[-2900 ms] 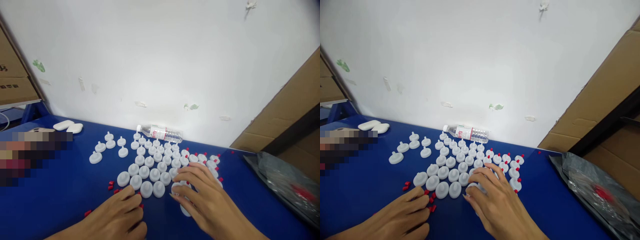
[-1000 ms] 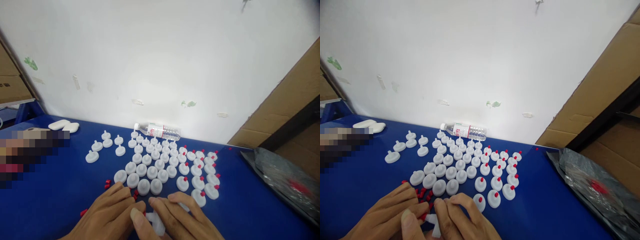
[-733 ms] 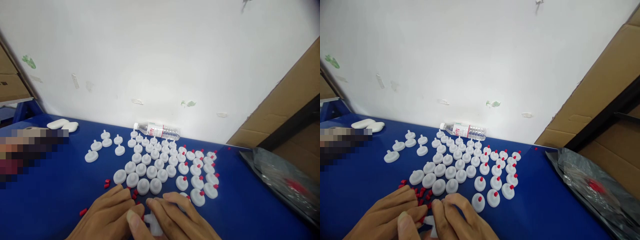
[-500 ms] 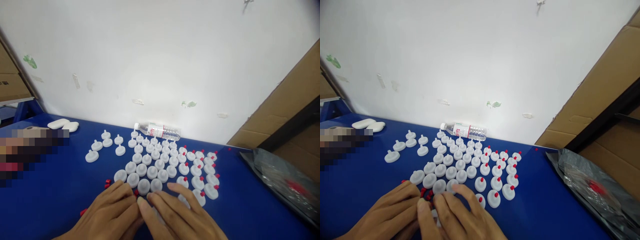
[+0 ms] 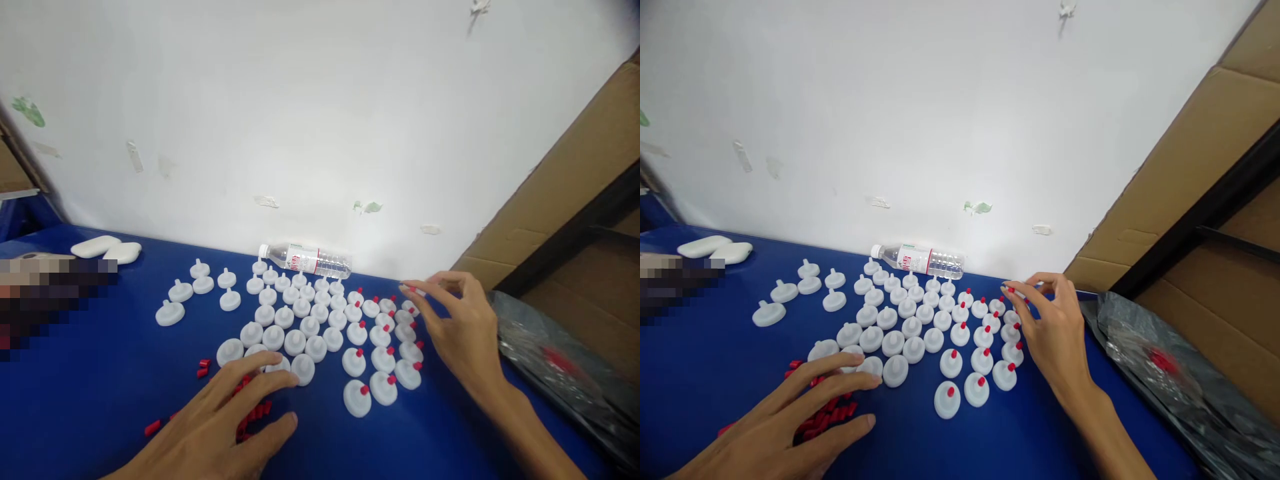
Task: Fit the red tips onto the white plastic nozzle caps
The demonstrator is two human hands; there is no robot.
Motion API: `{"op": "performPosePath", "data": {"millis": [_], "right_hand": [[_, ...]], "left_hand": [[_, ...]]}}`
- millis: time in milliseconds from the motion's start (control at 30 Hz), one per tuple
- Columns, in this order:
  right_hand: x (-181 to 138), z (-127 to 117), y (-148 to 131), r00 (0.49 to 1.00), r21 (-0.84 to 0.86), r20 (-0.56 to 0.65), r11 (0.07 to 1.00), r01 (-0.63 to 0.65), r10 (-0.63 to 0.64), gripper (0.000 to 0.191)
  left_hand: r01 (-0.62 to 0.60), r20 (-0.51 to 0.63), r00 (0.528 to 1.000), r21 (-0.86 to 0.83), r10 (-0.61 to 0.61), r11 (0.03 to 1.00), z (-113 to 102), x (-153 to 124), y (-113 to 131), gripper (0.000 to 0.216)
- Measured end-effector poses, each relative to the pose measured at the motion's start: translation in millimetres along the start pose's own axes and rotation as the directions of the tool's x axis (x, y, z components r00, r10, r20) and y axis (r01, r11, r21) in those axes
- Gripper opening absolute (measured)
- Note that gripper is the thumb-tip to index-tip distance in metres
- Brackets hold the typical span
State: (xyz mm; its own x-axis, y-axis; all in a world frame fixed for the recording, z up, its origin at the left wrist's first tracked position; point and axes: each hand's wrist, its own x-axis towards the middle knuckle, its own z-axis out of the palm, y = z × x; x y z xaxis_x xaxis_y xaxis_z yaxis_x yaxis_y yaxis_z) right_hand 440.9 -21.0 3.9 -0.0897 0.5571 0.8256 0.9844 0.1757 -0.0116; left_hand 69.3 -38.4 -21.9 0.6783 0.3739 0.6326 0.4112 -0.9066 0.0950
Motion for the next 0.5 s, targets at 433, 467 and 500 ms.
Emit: {"op": "performPosePath", "data": {"millis": [433,467,500], "right_hand": [[-14.5,21.5,50.1,0.965,0.034,0.261,0.999,-0.041,0.031,0.037],[-14.8,22.1,50.3,0.961,0.041,0.274,0.998,-0.044,0.031,0.037],[-15.1,22.7,50.5,0.958,0.047,0.285,0.998,-0.047,0.032,0.037]], "left_hand": [[-0.005,-0.1,0.995,-0.064,-0.002,0.998,7.1,4.3,-3.6,0.035],[-0.005,-0.104,0.995,-0.066,-0.002,0.998,7.2,4.3,-3.7,0.034],[-0.005,-0.106,0.994,-0.067,-0.002,0.998,7.3,4.3,-3.9,0.033]]}}
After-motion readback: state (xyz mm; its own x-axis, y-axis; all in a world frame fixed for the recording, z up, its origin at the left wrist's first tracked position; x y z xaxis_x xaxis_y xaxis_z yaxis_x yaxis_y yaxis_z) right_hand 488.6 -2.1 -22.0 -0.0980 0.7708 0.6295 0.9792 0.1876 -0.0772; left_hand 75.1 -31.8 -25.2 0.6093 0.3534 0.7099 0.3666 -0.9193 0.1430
